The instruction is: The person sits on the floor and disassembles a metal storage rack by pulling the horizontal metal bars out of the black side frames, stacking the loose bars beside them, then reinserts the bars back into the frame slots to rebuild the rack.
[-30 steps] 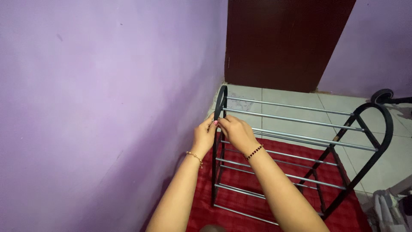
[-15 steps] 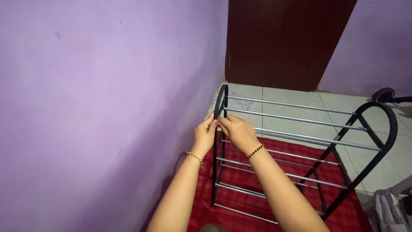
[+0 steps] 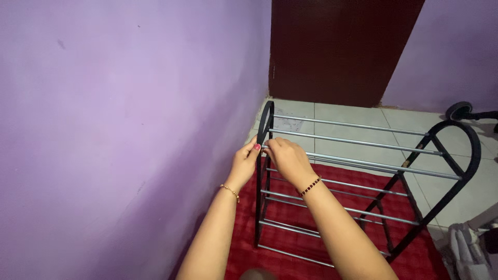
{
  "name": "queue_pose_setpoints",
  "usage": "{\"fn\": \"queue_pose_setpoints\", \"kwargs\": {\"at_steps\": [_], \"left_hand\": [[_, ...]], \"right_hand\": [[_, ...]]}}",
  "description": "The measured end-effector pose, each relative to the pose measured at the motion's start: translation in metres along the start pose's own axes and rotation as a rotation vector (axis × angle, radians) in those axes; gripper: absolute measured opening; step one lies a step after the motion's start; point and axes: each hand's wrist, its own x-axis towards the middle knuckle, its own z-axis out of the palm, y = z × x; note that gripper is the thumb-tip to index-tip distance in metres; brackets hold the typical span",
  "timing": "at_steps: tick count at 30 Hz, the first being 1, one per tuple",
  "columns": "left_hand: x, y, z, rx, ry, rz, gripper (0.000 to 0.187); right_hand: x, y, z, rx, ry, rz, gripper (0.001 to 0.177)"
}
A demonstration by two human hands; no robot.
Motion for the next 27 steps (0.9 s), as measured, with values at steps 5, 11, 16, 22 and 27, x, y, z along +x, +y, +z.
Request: {"fn": "queue_pose_setpoints", "kwargs": {"at_steps": [5,11,16,22,27], "left_hand": [[0.001,0.0,0.003,-0.126,-0.005,-0.016,0.042],[0.001,0.003,0.004,-0.185,-0.034,-0.073,0.044],[-0.003,0.005,0.004,-0.181,-0.041,-0.077,0.044],[-0.005,-0.003,0.007,-0.134,-0.009,-0.037,0.042],[-0.005,-0.013,0.009,-0.029,0.014,0.055,0.042]], "right_hand": [[0.003,-0.005,-0.006,-0.03,-0.029,-0.018,0.014],[0.002,-0.006,-0.012,-0.06,-0.078,-0.016,0.019],[0.0,-0.006,-0.012,-0.028,-0.042,0.0,0.015],[-0.004,-0.014,-0.026,0.003,-0.037,-0.017,0.016],[0.001,-0.016,-0.028,0.049,-0.088,-0.002,0.025]]}}
